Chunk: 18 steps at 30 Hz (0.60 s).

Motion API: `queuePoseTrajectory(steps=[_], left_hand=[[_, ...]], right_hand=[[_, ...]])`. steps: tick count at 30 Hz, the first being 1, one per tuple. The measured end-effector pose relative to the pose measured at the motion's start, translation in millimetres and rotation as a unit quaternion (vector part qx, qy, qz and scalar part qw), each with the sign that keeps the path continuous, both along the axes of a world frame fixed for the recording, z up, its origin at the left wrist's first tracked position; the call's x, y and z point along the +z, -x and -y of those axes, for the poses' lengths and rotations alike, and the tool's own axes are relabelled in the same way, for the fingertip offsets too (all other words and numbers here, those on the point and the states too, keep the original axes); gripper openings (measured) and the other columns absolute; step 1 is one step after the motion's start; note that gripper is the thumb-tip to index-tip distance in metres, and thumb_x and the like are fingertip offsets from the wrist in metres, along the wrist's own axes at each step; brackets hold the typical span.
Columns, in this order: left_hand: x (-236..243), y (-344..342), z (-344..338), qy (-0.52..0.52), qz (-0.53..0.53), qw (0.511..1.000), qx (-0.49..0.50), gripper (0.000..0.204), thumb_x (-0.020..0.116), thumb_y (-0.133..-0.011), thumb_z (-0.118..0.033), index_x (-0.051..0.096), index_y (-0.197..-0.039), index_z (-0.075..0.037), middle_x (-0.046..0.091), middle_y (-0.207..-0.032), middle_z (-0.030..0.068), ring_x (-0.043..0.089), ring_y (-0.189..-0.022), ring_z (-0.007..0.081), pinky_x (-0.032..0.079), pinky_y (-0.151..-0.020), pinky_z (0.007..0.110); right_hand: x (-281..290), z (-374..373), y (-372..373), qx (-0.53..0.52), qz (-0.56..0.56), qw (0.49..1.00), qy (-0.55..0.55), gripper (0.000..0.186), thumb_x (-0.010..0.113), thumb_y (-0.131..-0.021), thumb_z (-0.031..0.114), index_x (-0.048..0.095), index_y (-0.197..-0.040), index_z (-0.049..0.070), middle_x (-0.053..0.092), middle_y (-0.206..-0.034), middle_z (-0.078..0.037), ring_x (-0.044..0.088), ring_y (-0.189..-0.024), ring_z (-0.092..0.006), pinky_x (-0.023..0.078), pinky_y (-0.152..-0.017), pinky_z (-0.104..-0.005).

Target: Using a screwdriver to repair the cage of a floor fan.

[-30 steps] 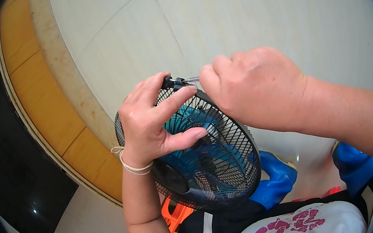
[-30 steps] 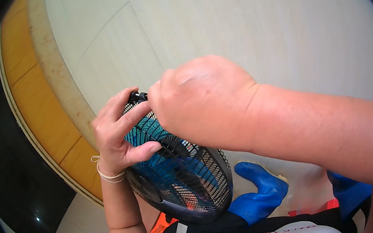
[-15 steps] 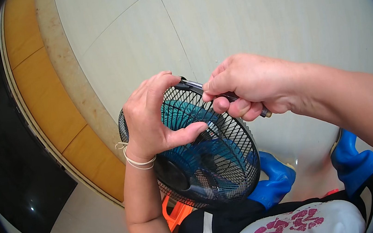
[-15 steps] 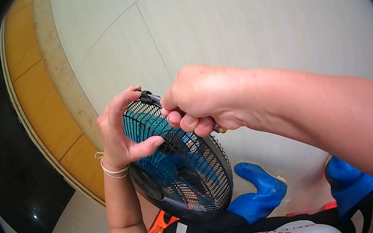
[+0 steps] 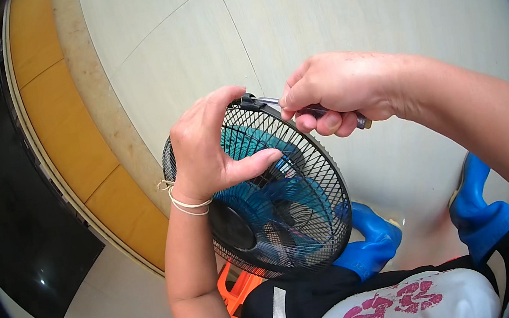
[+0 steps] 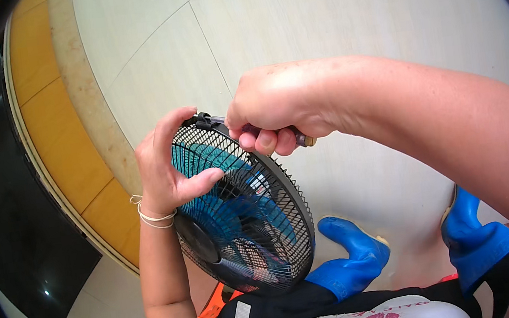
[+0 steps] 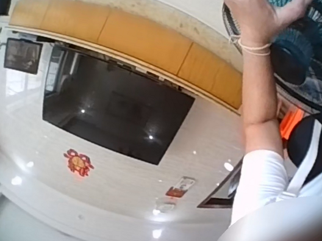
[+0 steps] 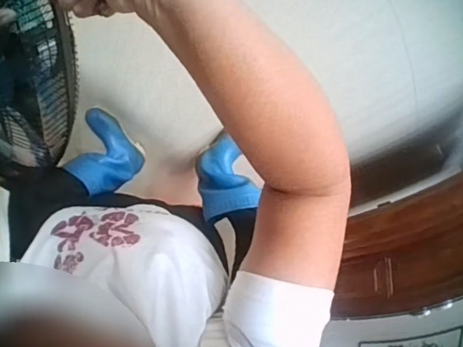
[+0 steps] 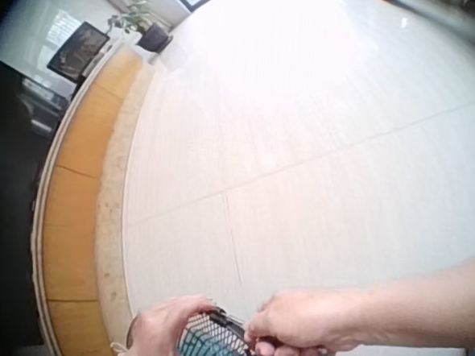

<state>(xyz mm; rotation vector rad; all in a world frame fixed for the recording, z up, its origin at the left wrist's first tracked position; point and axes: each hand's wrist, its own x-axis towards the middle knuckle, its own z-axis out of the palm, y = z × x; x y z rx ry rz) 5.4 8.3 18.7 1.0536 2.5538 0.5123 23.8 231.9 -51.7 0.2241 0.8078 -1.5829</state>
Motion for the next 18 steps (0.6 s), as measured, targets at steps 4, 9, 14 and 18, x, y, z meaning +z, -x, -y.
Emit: queuePoseTrajectory(steps=[4, 9, 14, 18], left_hand=[[0, -1, 4, -0.011, 0.001, 1.000, -0.003, 0.070, 0.084, -0.060, -0.051, 0.062, -0.106, -0.003, 0.069, -0.096, 0.0133, 0.068, -0.086, 0.0306, 0.054, -0.078, 0.037], [1, -1, 7, -0.011, 0.019, 1.000, 0.019, 0.076, 0.085, -0.060, -0.051, 0.063, -0.112, -0.002, 0.069, -0.097, 0.0158, 0.069, -0.088, 0.0303, 0.054, -0.080, 0.036], [-2, -8, 2, -0.040, 0.099, 0.975, 0.195, 0.032, 0.061, -0.089, -0.007, 0.062, -0.120, 0.000, 0.071, -0.099, 0.0143, 0.069, -0.091, 0.0218, 0.053, -0.082, 0.033], [-3, -6, 8, -0.031, 0.119, 0.973, 0.193, 0.032, 0.049, -0.093, -0.003, 0.061, -0.122, 0.003, 0.066, -0.113, 0.0140, 0.063, -0.102, 0.0187, 0.048, -0.093, 0.031]], right_hand=[[8, -4, -4, 0.047, -0.100, 0.992, -0.052, 0.016, 0.047, -0.094, 0.016, 0.056, -0.091, 0.003, 0.056, -0.068, 0.000, 0.049, -0.049, -0.0074, 0.034, -0.042, -0.0244], [9, -6, -6, 0.082, -0.171, 0.978, -0.087, 0.019, 0.047, -0.096, 0.020, 0.056, -0.094, 0.004, 0.058, -0.069, -0.001, 0.056, -0.054, -0.0092, 0.039, -0.044, -0.0248], [21, -5, -9, 0.114, -0.252, 0.950, -0.144, 0.022, 0.045, -0.099, 0.022, 0.055, -0.096, 0.003, 0.060, -0.071, -0.003, 0.059, -0.057, -0.0113, 0.043, -0.046, -0.0284], [9, 5, -22, 0.024, -0.364, 0.917, -0.164, 0.022, 0.047, -0.096, 0.016, 0.059, -0.090, -0.001, 0.063, -0.070, -0.013, 0.065, -0.064, -0.0233, 0.052, -0.058, -0.0399]])
